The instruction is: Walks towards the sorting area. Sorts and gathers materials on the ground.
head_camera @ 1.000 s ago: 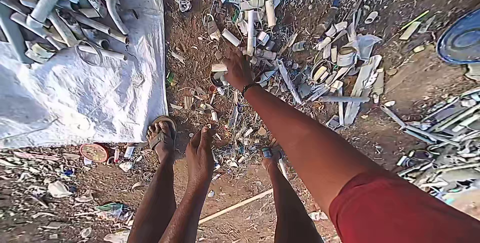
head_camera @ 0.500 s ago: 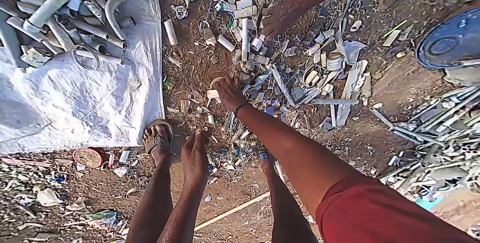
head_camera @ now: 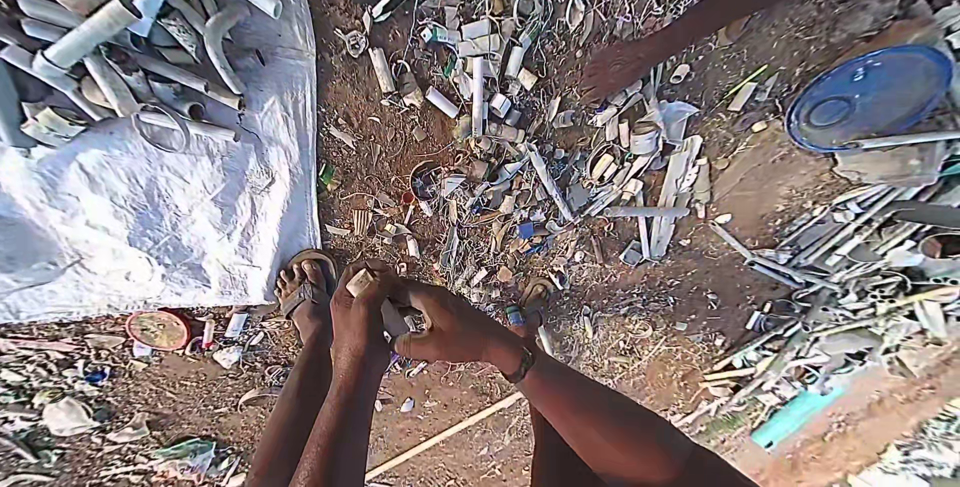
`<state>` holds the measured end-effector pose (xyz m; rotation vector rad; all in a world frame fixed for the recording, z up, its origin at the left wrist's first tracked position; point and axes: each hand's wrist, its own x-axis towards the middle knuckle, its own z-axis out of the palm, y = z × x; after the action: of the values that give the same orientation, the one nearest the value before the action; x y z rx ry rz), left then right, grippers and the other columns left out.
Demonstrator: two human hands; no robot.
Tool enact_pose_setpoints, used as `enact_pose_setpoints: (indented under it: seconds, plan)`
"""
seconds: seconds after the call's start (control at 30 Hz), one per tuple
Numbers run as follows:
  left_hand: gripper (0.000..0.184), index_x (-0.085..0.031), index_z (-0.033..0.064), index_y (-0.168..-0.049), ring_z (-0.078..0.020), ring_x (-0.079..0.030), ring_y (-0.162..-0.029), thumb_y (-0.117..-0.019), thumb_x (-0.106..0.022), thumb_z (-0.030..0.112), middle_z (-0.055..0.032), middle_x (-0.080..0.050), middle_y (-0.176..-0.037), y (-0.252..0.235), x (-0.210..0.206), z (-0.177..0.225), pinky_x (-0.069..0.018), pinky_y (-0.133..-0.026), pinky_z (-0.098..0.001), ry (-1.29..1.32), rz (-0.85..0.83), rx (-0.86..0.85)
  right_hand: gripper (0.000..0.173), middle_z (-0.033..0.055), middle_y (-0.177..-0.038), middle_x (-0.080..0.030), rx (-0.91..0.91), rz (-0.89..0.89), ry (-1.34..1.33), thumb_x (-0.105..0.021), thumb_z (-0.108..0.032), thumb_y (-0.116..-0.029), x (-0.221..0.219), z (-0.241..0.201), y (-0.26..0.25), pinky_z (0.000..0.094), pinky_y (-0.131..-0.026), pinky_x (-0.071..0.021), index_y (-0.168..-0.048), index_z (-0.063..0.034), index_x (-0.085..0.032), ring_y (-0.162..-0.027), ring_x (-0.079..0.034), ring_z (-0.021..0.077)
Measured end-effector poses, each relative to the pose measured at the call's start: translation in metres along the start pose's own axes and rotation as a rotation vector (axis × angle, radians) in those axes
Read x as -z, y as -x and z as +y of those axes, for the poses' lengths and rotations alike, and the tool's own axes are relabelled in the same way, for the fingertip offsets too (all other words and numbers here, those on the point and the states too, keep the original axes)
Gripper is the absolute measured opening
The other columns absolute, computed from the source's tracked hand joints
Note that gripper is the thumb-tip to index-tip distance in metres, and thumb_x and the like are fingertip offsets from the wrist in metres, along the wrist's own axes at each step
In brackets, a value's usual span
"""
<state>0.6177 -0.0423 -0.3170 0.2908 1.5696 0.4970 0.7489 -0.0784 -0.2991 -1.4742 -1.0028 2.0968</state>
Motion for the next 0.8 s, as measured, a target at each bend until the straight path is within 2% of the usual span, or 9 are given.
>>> enact_pose_setpoints:
  seconds: [0.07, 0.13, 0.2, 0.27, 0.37, 0.5, 0.57, 0.7, 0.8]
  plan:
    - [0.011, -0.060, 0.0006, -0.095, -0.0165, -0.068, -0.070, -0.0855, -0.055, -0.003, -0.0092, -0.068, -0.081, 0.002, 0.001, 0.005, -0.0597, -0.063, -0.0316, 0.114, -0.058, 0.081, 0.022, 0.0055, -0.104, -0.073, -0.017, 0.083, -0.252, -0.059, -0.015, -0.0985, 0.033, 0.011, -0.004, 0.0272, -0.088, -0.0556, -0.108, 0.0011, -0.070, -0.095, -0.068, 0.0071]
    - [0.016, -0.061, 0.0009, -0.095, -0.0192, -0.069, -0.073, -0.0812, -0.053, -0.001, -0.0111, -0.069, -0.085, 0.012, -0.006, 0.007, -0.0602, -0.060, -0.0338, 0.150, -0.140, 0.166, 0.019, 0.0100, -0.097, -0.076, -0.094, 0.436, -0.190, -0.059, -0.012, -0.1031, 0.076, 0.034, -0.018, 0.0340, -0.075, -0.0632, -0.106, 0.0012, -0.073, -0.080, -0.073, 0.0159]
    - [0.018, -0.061, 0.0018, -0.097, -0.0196, -0.070, -0.076, -0.0801, -0.054, 0.001, -0.0113, -0.069, -0.089, 0.017, -0.009, 0.006, -0.0596, -0.059, -0.0328, 0.133, -0.256, 0.229, 0.026, 0.0102, -0.111, -0.073, -0.250, 0.728, 0.226, -0.065, -0.018, -0.0998, 0.130, 0.074, -0.048, 0.0411, -0.086, -0.0591, -0.122, -0.0055, -0.070, -0.096, -0.072, 0.0205]
    - [0.021, -0.062, 0.0007, -0.099, -0.0199, -0.069, -0.077, -0.0791, -0.056, 0.003, -0.0121, -0.069, -0.091, 0.017, -0.010, -0.001, -0.0591, -0.060, -0.0328, 0.100, -0.318, 0.259, 0.042, 0.0181, -0.122, -0.069, -0.341, 0.859, 0.525, -0.073, -0.020, -0.0921, 0.175, 0.116, -0.077, 0.0525, -0.098, -0.0536, -0.130, -0.0026, -0.066, -0.112, -0.068, 0.0318]
    - [0.020, -0.061, 0.0010, -0.098, -0.0185, -0.069, -0.074, -0.0795, -0.056, -0.002, -0.0107, -0.069, -0.088, 0.019, -0.013, -0.006, -0.0594, -0.060, -0.0311, 0.036, -0.264, 0.256, 0.068, 0.0249, -0.143, -0.057, -0.477, 0.735, 0.838, -0.082, -0.028, -0.0832, 0.197, 0.150, -0.102, 0.0635, -0.106, -0.0459, -0.141, -0.0033, -0.059, -0.135, -0.051, 0.0444]
    - [0.018, -0.063, 0.0000, -0.098, -0.0198, -0.069, -0.077, -0.0812, -0.057, -0.002, -0.0124, -0.069, -0.090, 0.018, -0.015, -0.011, -0.0593, -0.063, -0.0321, -0.007, -0.250, 0.251, 0.073, 0.0245, -0.144, -0.054, -0.538, 0.577, 1.035, -0.085, -0.035, -0.0753, 0.188, 0.164, -0.121, 0.0632, -0.104, -0.0447, -0.139, -0.0053, -0.062, -0.138, -0.047, 0.0443]
    - [0.017, -0.063, 0.0006, -0.096, -0.0188, -0.069, -0.076, -0.0806, -0.057, -0.001, -0.0114, -0.069, -0.088, 0.018, -0.016, -0.012, -0.0590, -0.062, -0.0316, -0.016, -0.253, 0.240, 0.082, 0.0216, -0.140, -0.059, -0.549, 0.583, 1.008, -0.086, -0.035, -0.0733, 0.177, 0.163, -0.116, 0.0627, -0.102, -0.0469, -0.142, -0.0030, -0.056, -0.133, -0.053, 0.0419]
    - [0.016, -0.063, -0.0003, -0.097, -0.0190, -0.069, -0.074, -0.0819, -0.057, -0.003, -0.0117, -0.069, -0.087, 0.018, -0.019, -0.014, -0.0590, -0.061, -0.0313, -0.022, -0.208, 0.231, 0.072, 0.0265, -0.128, -0.063, -0.570, 0.778, 0.774, -0.085, -0.029, -0.0790, 0.158, 0.160, -0.076, 0.0613, -0.103, -0.0464, -0.135, 0.0042, -0.055, -0.125, -0.058, 0.0441]
    - [0.017, -0.063, -0.0002, -0.099, -0.0200, -0.069, -0.074, -0.0824, -0.059, -0.001, -0.0121, -0.069, -0.089, 0.015, -0.019, -0.011, -0.0592, -0.060, -0.0330, -0.013, -0.168, 0.221, 0.069, 0.0269, -0.128, -0.062, -0.456, 0.940, 0.462, -0.083, -0.026, -0.0795, 0.150, 0.161, -0.040, 0.0600, -0.103, -0.0462, -0.139, -0.0010, -0.058, -0.123, -0.058, 0.0425]
